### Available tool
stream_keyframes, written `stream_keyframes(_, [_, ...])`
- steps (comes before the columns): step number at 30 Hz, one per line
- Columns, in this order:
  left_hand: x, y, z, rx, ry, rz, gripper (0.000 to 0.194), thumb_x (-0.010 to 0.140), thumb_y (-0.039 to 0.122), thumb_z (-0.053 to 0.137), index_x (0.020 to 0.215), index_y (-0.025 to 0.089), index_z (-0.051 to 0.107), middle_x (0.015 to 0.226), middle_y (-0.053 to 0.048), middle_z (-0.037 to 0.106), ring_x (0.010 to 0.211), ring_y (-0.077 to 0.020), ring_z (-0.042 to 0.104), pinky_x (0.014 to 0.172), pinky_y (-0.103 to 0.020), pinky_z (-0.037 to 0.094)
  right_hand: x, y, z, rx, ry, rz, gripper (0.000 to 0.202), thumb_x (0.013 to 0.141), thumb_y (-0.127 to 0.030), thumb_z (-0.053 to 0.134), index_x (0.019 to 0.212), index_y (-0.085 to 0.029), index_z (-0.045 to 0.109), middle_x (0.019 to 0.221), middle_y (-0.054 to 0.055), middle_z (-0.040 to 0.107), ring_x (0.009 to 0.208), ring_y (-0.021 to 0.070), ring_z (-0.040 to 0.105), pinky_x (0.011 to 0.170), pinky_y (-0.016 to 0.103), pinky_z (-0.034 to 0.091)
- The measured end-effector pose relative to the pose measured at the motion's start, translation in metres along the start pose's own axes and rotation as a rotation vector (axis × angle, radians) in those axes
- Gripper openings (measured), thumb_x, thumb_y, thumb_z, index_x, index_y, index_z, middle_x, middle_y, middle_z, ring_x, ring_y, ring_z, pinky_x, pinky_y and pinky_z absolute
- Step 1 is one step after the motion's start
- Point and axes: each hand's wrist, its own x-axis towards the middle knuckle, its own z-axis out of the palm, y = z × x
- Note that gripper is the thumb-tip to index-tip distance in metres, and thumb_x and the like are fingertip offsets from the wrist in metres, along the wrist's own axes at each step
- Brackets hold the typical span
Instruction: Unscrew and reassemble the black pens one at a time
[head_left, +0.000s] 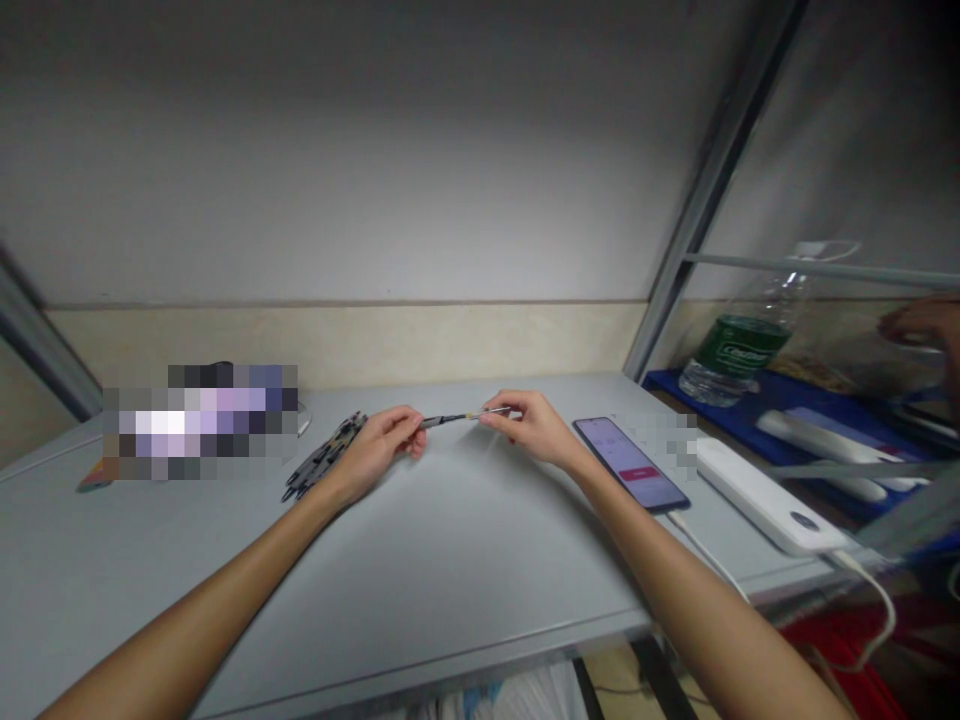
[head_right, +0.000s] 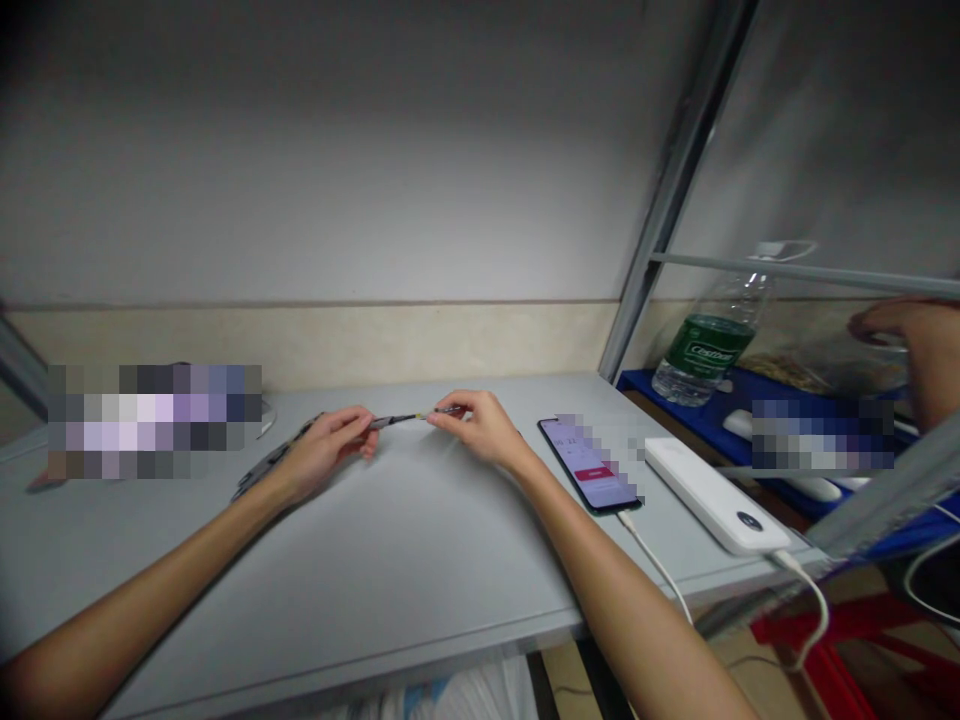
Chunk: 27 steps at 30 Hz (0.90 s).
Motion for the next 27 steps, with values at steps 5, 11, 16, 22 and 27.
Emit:
stream_keyframes(5, [-0.003, -0.003, 0.0, 0.151, -0.119, -0.072, 0.037, 0.086, 0.046, 0.044, 0.073, 0.013, 0.057, 0.051, 0.005, 0.039, 0.047, -0.0079, 0.036, 0.048, -0.022, 0.027, 0.0, 0.001, 0.001, 0.054, 0.026, -0.003, 0.028, 0.074, -0.042, 0.065, 0.077, -0.014, 0.069, 0.069, 0.003, 0.062, 0.055, 0.0101, 0.049, 0.05, 0.022, 0.037])
stream_keyframes(11, [-0.011, 0.012, 0.007, 0.85, 0.175, 0.376, 0.026, 0.088, 0.028, 0.043, 0.073, 0.015, 0.061, 0.066, -0.002, 0.058, 0.063, -0.014, 0.05, 0.062, -0.027, 0.035, 0.0, 0.004, 0.01, 0.31, 0.048, 0.196, 0.03, 0.074, -0.042, 0.064, 0.064, -0.013, 0.063, 0.045, -0.004, 0.044, 0.042, 0.0072, 0.037, 0.042, 0.022, 0.026])
stream_keyframes(16, [-0.012, 0.01, 0.01, 1.011, 0.239, 0.598, 0.024, 0.089, 0.022, 0.042, 0.075, 0.015, 0.06, 0.069, -0.005, 0.059, 0.07, -0.0174, 0.052, 0.067, -0.03, 0.04, -0.001, 0.005, 0.015, 0.56, 0.024, 0.279, 0.029, 0.073, -0.038, 0.066, 0.061, -0.012, 0.061, 0.044, -0.006, 0.037, 0.041, 0.0057, 0.031, 0.041, 0.022, 0.023])
stream_keyframes(22, [-0.012, 0.007, 0.014, 1.064, 0.254, 0.619, 0.023, 0.09, 0.021, 0.042, 0.074, 0.016, 0.057, 0.069, -0.004, 0.057, 0.07, -0.018, 0.051, 0.066, -0.031, 0.04, 0.002, 0.011, 0.016, 0.804, -0.02, 0.426, 0.028, 0.066, -0.033, 0.072, 0.059, -0.01, 0.059, 0.047, -0.009, 0.026, 0.042, 0.0032, 0.019, 0.039, 0.02, 0.014])
stream_keyframes(27, [-0.017, 0.008, 0.023, 1.036, 0.226, 0.66, 0.018, 0.091, 0.021, 0.041, 0.084, 0.015, 0.056, 0.075, -0.006, 0.056, 0.075, -0.0185, 0.049, 0.07, -0.032, 0.041, 0.002, 0.001, 0.017, 0.911, 0.116, 0.366, 0.026, 0.066, -0.031, 0.072, 0.058, -0.013, 0.055, 0.048, -0.008, 0.029, 0.043, 0.0044, 0.023, 0.037, 0.019, 0.018])
